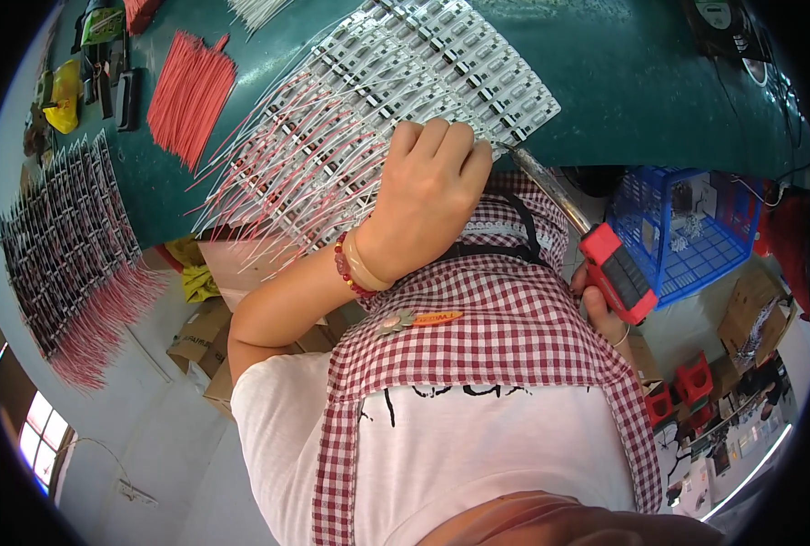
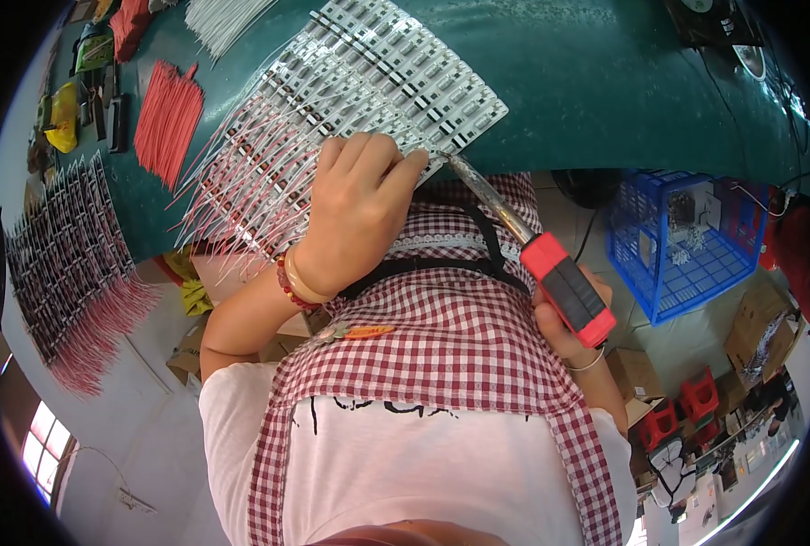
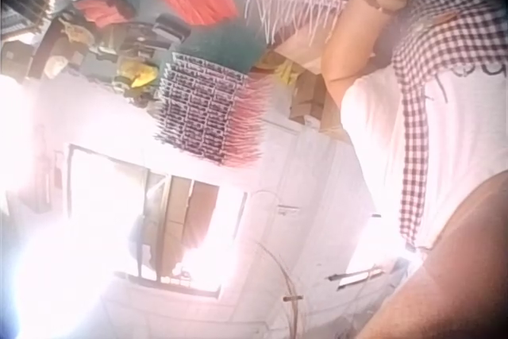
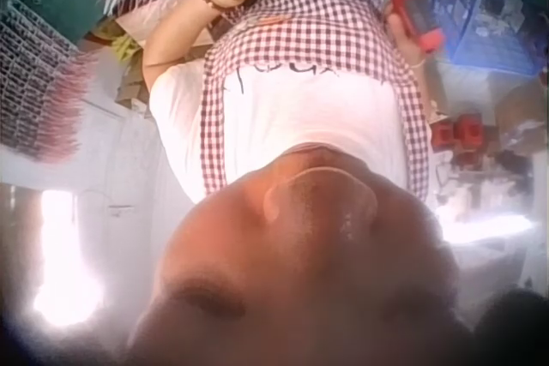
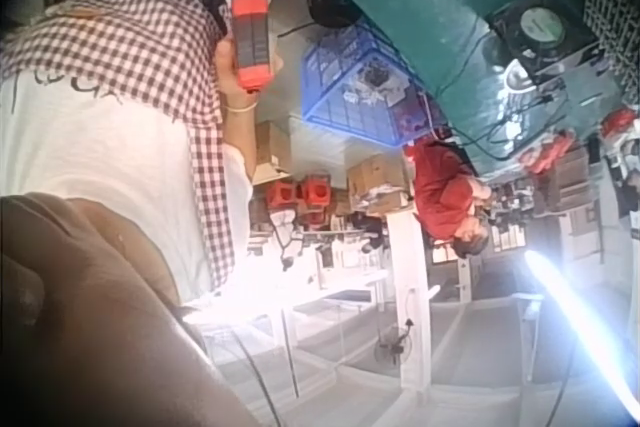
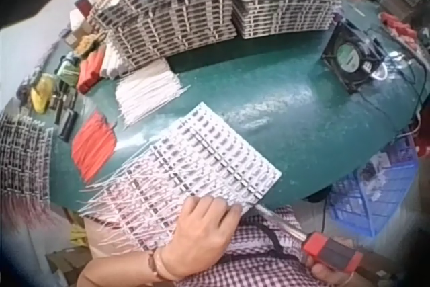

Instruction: The person assembles electronic components by soldering wires onto LED strip units and circuit boards with a soldering iron.

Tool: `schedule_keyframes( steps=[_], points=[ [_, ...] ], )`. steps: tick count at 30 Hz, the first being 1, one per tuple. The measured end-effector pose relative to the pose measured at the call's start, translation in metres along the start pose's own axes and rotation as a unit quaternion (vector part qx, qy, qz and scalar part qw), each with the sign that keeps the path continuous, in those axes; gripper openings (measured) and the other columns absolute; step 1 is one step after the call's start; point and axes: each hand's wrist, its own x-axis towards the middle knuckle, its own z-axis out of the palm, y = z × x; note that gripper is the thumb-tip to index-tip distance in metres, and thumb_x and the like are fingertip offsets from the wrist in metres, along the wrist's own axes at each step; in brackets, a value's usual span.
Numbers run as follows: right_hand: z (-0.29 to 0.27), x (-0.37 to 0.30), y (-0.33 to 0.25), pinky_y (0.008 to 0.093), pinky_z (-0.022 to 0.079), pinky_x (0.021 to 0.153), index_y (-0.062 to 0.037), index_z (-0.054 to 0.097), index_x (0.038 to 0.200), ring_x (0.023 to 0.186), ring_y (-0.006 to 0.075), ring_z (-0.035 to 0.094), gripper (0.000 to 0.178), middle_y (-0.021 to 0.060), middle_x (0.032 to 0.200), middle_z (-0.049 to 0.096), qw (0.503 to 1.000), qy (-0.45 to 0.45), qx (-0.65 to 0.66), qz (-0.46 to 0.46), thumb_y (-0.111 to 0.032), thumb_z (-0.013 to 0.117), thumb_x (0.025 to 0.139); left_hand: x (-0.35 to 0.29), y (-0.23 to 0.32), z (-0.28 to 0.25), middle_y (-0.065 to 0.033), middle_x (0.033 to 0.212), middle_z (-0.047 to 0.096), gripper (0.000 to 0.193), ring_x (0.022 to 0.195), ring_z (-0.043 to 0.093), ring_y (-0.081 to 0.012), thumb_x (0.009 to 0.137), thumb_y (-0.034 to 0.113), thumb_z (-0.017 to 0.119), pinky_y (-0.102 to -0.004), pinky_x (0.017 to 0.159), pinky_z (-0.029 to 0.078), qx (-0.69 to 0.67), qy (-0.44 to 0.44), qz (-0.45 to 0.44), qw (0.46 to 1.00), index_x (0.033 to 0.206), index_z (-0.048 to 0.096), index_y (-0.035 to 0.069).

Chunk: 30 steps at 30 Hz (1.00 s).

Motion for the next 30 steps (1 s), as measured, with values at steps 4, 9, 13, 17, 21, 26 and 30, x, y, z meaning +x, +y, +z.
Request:
schedule_keyframes(
  steps=[4,9,13,17,21,26,30],
  points=[
    [-0.001,0.006,-0.012,0.0313,0.047,0.06,-0.0036,0.065,0.078,0.063,0.0193,0.062,0.033,0.0044,0.071,0.064,0.999,-0.009,0.029,0.011,-0.036,0.071,0.084,0.001,-0.001,0.0,-0.0037,0.075,0.048,0.02,0.071,0.051,-0.02,0.073,0.002,0.065,-0.0348,0.067,0.037,0.006,-0.004,-0.004,1.0,0.092,0.068,0.006],
    [-0.002,0.007,-0.01,0.0314,0.047,0.06,-0.0037,0.065,0.078,0.063,0.02,0.062,0.033,0.0049,0.071,0.064,0.998,-0.011,0.056,0.03,-0.036,0.072,0.083,0.001,-0.002,0.0,-0.0036,0.075,0.048,0.02,0.071,0.051,-0.0198,0.072,0.002,0.065,-0.0348,0.067,0.037,0.01,-0.007,-0.006,1.0,0.092,0.068,0.007],
    [-0.001,0.005,-0.004,0.0313,0.047,0.059,-0.004,0.065,0.078,0.063,0.0204,0.062,0.033,0.0051,0.071,0.064,1.0,-0.004,0.024,0.011,-0.036,0.071,0.084,0.001,-0.002,0.001,-0.0038,0.075,0.047,0.02,0.071,0.05,-0.0199,0.072,0.002,0.065,-0.0349,0.067,0.036,0.016,-0.009,-0.005,1.0,0.091,0.068,0.007],
    [-0.002,0.001,0.001,0.0317,0.047,0.058,-0.0044,0.066,0.079,0.063,0.0206,0.062,0.033,0.0049,0.071,0.064,0.998,0.0,-0.058,-0.014,-0.036,0.07,0.084,0.001,-0.001,0.001,-0.0039,0.075,0.047,0.02,0.071,0.05,-0.02,0.072,0.002,0.065,-0.0349,0.067,0.036,0.016,-0.004,-0.001,1.0,0.091,0.067,0.006],
    [-0.006,0.002,-0.01,0.0319,0.047,0.057,-0.0035,0.066,0.082,0.062,0.0198,0.061,0.035,0.0051,0.071,0.064,0.999,-0.02,-0.032,0.007,-0.038,0.07,0.085,-0.001,-0.001,0.0,-0.004,0.075,0.047,0.02,0.071,0.05,-0.02,0.072,0.002,0.066,-0.035,0.067,0.036,0.014,-0.012,-0.004,1.0,0.091,0.067,0.006],
    [-0.003,0.004,-0.008,0.0294,0.047,0.06,-0.0022,0.067,0.087,0.064,0.0181,0.06,0.038,0.0051,0.072,0.064,0.999,0.02,0.022,0.011,-0.04,0.07,0.085,0.003,-0.003,0.003,-0.0044,0.075,0.047,0.019,0.072,0.05,-0.0201,0.072,0.003,0.065,-0.0349,0.067,0.037,0.015,-0.017,-0.006,1.0,0.091,0.067,0.006],
    [-0.001,-0.003,-0.004,0.0306,0.044,0.061,0.003,0.047,0.122,0.068,0.0154,0.053,0.067,0.0067,0.076,0.056,0.996,0.018,0.06,0.067,-0.053,0.063,0.089,0.002,-0.003,-0.003,-0.0045,0.075,0.048,0.018,0.072,0.051,-0.0203,0.072,0.003,0.065,-0.0349,0.067,0.037,0.024,-0.016,-0.015,0.999,0.09,0.066,0.007]
  ],
)
